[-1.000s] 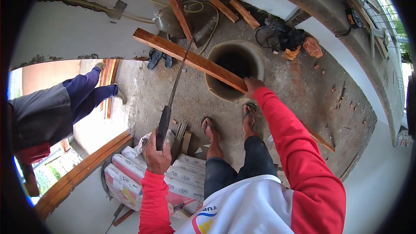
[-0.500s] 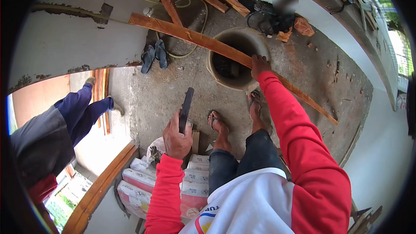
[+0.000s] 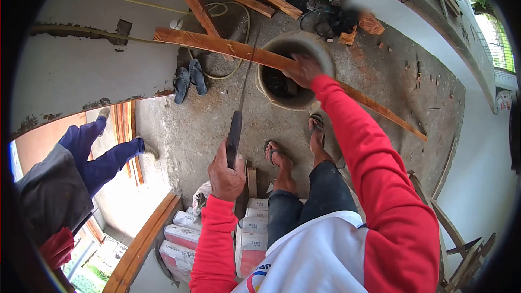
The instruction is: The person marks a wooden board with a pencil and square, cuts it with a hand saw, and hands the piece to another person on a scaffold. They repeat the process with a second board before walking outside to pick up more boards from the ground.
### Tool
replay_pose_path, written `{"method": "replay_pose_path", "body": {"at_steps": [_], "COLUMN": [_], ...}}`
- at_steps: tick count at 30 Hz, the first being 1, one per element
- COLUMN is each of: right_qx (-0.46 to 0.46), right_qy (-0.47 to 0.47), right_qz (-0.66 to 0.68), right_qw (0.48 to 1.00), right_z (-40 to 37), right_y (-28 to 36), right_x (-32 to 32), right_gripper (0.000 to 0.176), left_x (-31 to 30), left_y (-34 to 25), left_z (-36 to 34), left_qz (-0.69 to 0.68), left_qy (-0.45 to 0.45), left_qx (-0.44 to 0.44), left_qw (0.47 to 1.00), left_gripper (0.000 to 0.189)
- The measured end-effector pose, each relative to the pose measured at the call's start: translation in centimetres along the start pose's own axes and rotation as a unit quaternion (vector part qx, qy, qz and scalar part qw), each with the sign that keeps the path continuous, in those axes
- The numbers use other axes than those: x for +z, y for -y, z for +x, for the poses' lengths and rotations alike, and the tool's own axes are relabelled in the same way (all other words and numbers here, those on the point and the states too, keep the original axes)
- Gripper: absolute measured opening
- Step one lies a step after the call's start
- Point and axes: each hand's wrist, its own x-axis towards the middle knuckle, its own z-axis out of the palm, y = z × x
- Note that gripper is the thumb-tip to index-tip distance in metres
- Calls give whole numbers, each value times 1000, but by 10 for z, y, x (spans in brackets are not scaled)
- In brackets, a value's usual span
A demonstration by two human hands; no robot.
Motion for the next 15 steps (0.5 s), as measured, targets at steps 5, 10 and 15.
{"method": "replay_pose_path", "body": {"at_steps": [5, 10, 15], "right_qx": [-45, 9, 25], "right_qy": [-5, -33, -39], "right_qz": [125, 83, 67], "right_qw": [991, 996, 997], "right_z": [61, 58, 53], "right_y": [53, 63, 68], "right_x": [9, 17, 13], "right_gripper": [59, 59, 59], "left_x": [4, 21, 30], "left_y": [-1, 13, 27], "left_z": [19, 39, 37], "left_qz": [33, 54, 72], "left_qy": [-12, -21, -21], "left_qx": [37, 77, 98], "left_qw": [999, 995, 992], "left_gripper": [50, 51, 53]}}
